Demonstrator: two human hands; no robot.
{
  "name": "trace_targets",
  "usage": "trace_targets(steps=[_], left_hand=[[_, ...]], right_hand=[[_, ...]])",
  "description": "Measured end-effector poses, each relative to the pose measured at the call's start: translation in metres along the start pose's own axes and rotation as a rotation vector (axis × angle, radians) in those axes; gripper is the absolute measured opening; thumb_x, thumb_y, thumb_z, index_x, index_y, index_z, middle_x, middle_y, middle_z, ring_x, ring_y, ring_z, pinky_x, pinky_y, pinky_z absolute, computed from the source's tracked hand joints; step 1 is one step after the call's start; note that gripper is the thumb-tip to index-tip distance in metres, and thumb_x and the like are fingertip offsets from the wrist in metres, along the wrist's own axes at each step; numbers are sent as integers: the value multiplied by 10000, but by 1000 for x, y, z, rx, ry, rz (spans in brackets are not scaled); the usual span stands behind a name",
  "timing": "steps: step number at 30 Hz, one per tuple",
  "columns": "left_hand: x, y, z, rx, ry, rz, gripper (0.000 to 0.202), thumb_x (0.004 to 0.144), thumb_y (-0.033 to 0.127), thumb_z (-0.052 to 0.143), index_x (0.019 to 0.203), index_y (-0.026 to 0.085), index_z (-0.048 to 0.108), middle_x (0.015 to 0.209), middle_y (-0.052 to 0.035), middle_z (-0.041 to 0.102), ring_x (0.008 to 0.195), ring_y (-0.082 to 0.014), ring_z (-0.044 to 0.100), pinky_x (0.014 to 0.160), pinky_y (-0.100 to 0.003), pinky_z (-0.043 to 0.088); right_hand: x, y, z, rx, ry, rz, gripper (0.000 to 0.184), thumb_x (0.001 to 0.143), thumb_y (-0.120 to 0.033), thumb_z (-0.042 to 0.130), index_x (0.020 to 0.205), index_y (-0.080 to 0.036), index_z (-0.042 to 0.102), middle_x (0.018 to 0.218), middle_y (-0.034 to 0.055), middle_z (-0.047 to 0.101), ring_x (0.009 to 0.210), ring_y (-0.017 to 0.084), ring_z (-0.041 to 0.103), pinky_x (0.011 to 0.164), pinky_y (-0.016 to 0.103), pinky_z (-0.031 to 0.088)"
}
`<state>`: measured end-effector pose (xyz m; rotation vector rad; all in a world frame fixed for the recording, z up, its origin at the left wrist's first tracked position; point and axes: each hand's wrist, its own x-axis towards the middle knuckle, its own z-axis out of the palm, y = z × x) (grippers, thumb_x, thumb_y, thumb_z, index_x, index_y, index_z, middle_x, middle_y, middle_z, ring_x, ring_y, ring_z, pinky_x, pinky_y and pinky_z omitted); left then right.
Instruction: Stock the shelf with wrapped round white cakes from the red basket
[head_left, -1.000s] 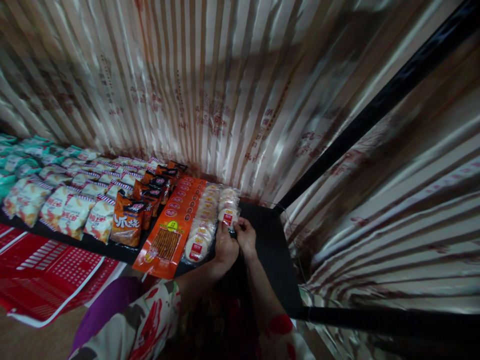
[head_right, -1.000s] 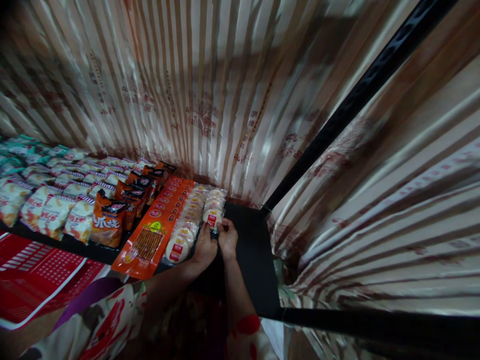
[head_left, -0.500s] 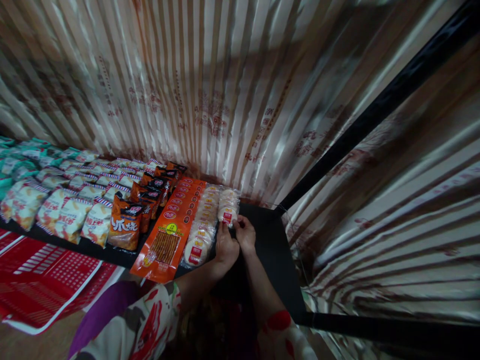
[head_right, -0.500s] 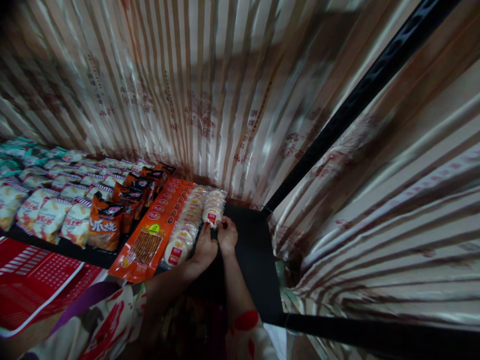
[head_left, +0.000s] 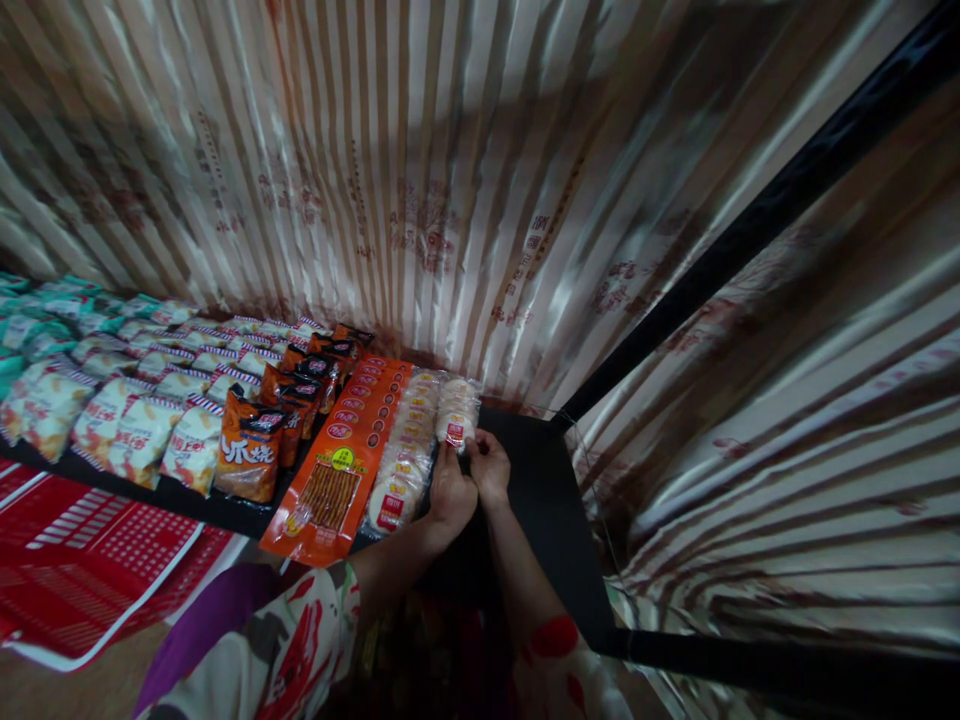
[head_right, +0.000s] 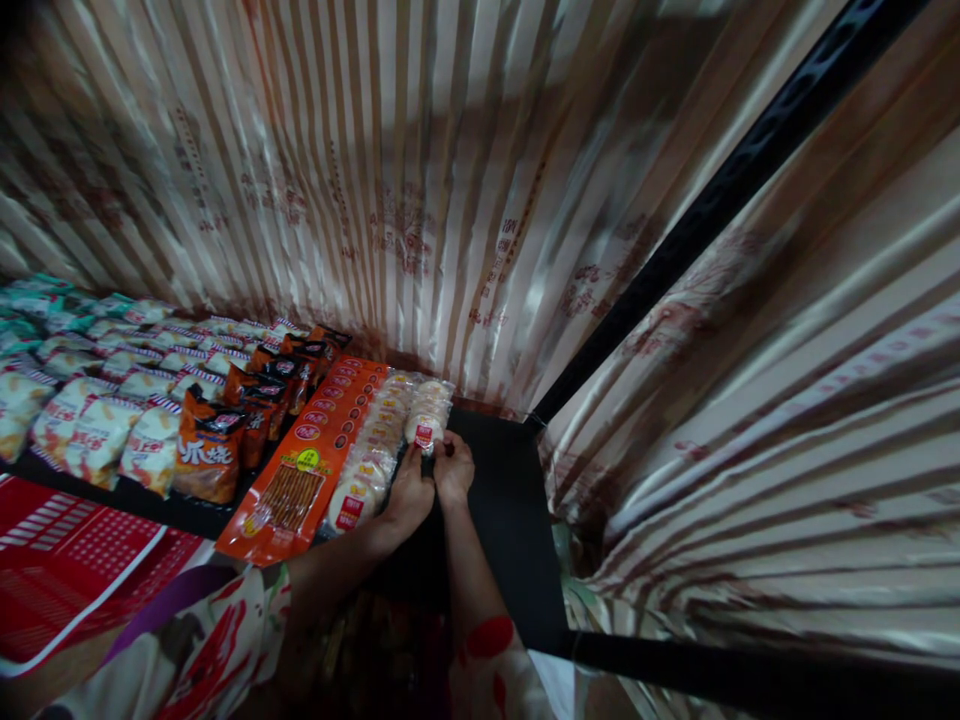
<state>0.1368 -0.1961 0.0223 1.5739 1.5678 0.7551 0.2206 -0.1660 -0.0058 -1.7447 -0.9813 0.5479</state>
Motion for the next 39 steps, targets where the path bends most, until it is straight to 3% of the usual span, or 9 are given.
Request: trace_targets(steps=[8,12,17,22,27,39], left_hand=[[-2,0,-1,-8,3,26,650,675,-4,442,1322,-20,383,1419,-206,349,1331,-241,317,1122,-303,245],[-1,-2,2,-40,66,26,615,689,29,459,1304,44,433,1393,-167,410,1308,-237,359,1117,-321,260],[-2,-5,7,-60,97,41,607,691,47,481,1296,12,434,1388,-198,404,1303,-248,366,1109,-324,278],[-7,-5,7,-84,99,56,582,712,71,493,1292,49,451,1389,-179,413,1304,-248,366,1104,-343,287],[-20,0,3,-32,49,39,476,758,69,454,1226,4,506,1333,-200,473,1269,-240,414,1089,-316,301],[-65,-5,-17,83,-59,46,407,825,114,395,1204,37,523,1196,-160,580,1142,-233,506,1018,-320,366]], right_hand=[[-5,0,1,39,-3,-8,221,678,-354,539,832,-205,589,812,27,650,716,165,594,711,279,453],[-6,0,1,18,-4,-15,209,681,-346,535,824,-202,585,787,19,651,707,164,598,715,283,460],[-8,1,1,34,-2,-49,279,693,-352,521,895,-176,596,864,50,657,728,166,599,729,295,470],[-11,2,-1,6,90,-46,371,688,-384,532,962,-147,607,943,97,642,780,187,600,763,319,471],[-21,7,-5,-16,94,-41,362,708,-389,505,958,-151,617,955,101,657,819,201,610,787,328,467],[-68,4,-26,-51,-26,-48,333,714,-424,464,852,-180,644,899,83,691,790,191,625,769,314,478]])
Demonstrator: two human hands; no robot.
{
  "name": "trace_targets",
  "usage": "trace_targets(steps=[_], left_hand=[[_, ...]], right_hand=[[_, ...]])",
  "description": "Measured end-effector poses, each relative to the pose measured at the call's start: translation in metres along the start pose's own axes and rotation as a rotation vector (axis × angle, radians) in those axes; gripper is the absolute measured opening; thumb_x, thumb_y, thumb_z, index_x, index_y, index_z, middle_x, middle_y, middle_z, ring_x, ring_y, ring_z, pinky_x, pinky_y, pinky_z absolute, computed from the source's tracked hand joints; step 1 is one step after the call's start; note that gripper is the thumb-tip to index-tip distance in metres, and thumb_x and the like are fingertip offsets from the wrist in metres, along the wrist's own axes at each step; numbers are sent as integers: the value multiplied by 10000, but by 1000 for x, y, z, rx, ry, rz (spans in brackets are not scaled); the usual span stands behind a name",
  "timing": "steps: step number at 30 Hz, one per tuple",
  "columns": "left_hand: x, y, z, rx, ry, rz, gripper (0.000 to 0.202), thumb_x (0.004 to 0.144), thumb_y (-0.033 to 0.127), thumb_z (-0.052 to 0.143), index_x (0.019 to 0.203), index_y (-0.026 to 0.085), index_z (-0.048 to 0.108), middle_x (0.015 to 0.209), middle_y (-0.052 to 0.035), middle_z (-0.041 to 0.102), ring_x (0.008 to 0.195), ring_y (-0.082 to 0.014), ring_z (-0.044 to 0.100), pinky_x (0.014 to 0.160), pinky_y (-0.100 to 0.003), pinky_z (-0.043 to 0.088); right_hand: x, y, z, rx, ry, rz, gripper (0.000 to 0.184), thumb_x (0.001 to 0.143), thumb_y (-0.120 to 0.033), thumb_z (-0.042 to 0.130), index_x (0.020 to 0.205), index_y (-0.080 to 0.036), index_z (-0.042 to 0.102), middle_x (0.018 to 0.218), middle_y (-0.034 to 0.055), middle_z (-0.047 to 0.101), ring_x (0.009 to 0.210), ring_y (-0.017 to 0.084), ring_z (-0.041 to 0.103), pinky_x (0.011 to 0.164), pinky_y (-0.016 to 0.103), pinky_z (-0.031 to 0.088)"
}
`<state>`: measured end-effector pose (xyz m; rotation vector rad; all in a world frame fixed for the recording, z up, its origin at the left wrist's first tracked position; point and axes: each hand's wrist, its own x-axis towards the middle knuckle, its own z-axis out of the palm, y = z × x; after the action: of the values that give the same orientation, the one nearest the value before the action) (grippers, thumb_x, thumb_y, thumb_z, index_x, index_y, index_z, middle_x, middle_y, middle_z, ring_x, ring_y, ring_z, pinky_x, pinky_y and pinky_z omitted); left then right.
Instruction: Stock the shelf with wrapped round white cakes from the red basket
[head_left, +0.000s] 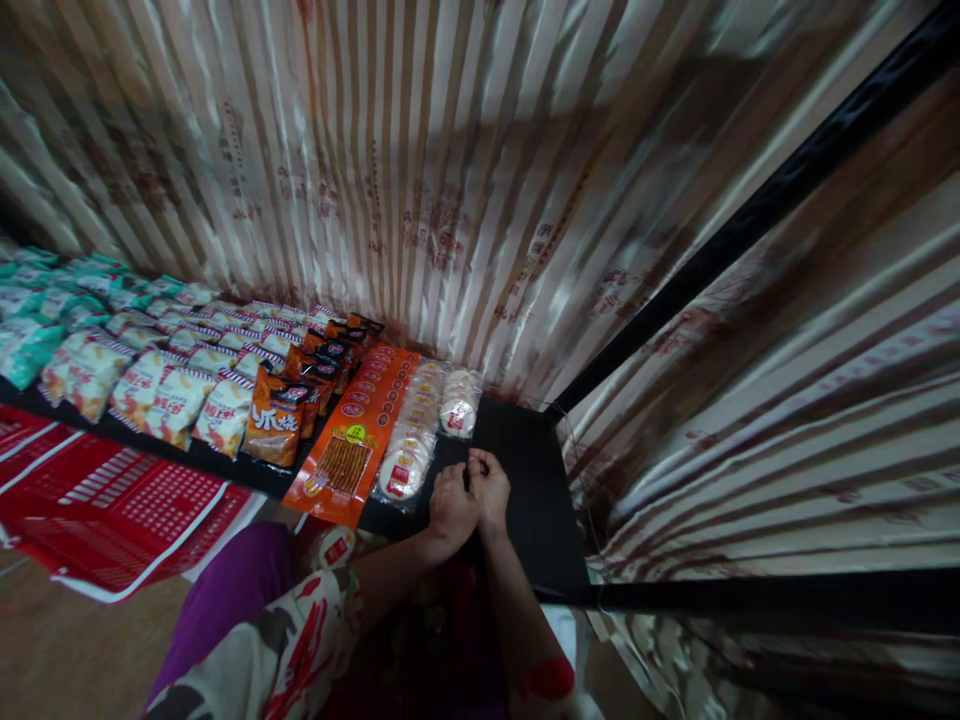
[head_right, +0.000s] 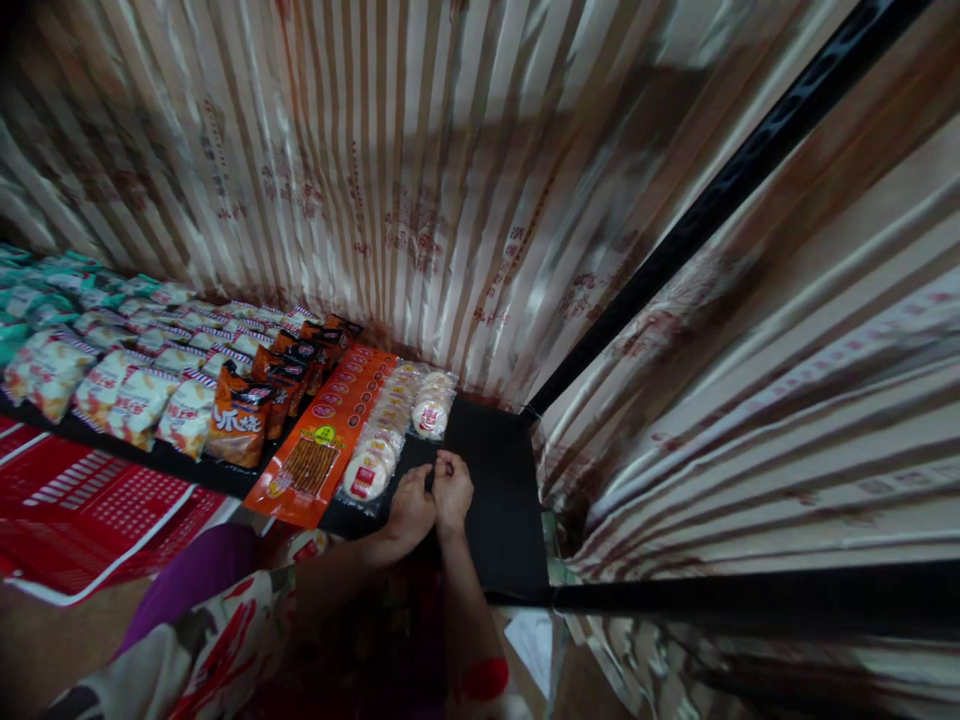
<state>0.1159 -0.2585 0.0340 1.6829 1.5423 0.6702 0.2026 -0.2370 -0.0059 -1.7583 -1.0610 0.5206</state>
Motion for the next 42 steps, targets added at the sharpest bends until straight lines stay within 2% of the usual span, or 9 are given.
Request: trace_targets(steps=[7,16,21,24,27,31,38,42], left_hand=[[-42,-17,-9,-19,41,110,311,848,143,381,1097,163,567,1090,-94,616,1048,-207,533,960,-353,413],[-83,-56,-22,-93,26,277,293,855,174,380,1096,141,544,1086,-111,599,1035,-211,524,945,-373,414],[-103,-79,-33,-92,-24,281,293,860,160,360,1076,166,557,1094,-86,593,1054,-189,513,970,-344,400],[-116,-97,-39,-93,-63,298,319,844,137,367,1107,153,546,1140,-100,568,1094,-178,495,997,-324,384],[-127,-118,-43,-82,-104,263,379,817,121,392,1175,149,515,1203,-114,533,1134,-181,482,1015,-324,376],[-134,-144,-45,-52,-157,119,435,779,92,412,1195,170,514,1229,-108,528,1152,-184,489,1026,-331,372],[-120,-164,-46,-12,-142,-31,460,761,61,404,1197,132,533,1323,-134,485,1262,-202,407,1081,-370,301],[-105,-174,-45,13,-127,-128,405,789,101,424,1172,114,555,1282,-150,521,1237,-217,437,1071,-360,299]], right_hand=[[-49,2,-3,-41,-31,-25,326,731,-371,425,881,-175,639,917,87,676,809,187,621,782,315,481],[-104,-8,1,-196,13,-163,334,787,-308,361,883,-167,649,905,95,661,831,188,597,780,310,467],[-136,-10,8,-207,-18,-238,346,793,-232,315,878,-177,647,913,87,652,876,184,574,839,321,447],[-158,-7,13,-194,-68,-262,327,794,-216,327,867,-187,644,918,84,651,901,192,558,880,344,427],[-178,1,22,-185,-184,-245,312,789,-196,345,860,-198,650,913,76,656,911,196,558,890,356,418],[-192,12,41,-220,-312,-175,325,750,-149,368,873,-183,667,925,86,674,910,202,578,889,356,414],[-185,23,73,-312,-412,-62,339,782,-152,372,955,-201,659,981,78,691,932,202,620,895,333,422],[-178,35,86,-353,-431,-3,343,791,-148,369,1019,-184,623,1030,108,677,958,222,628,885,344,431]])
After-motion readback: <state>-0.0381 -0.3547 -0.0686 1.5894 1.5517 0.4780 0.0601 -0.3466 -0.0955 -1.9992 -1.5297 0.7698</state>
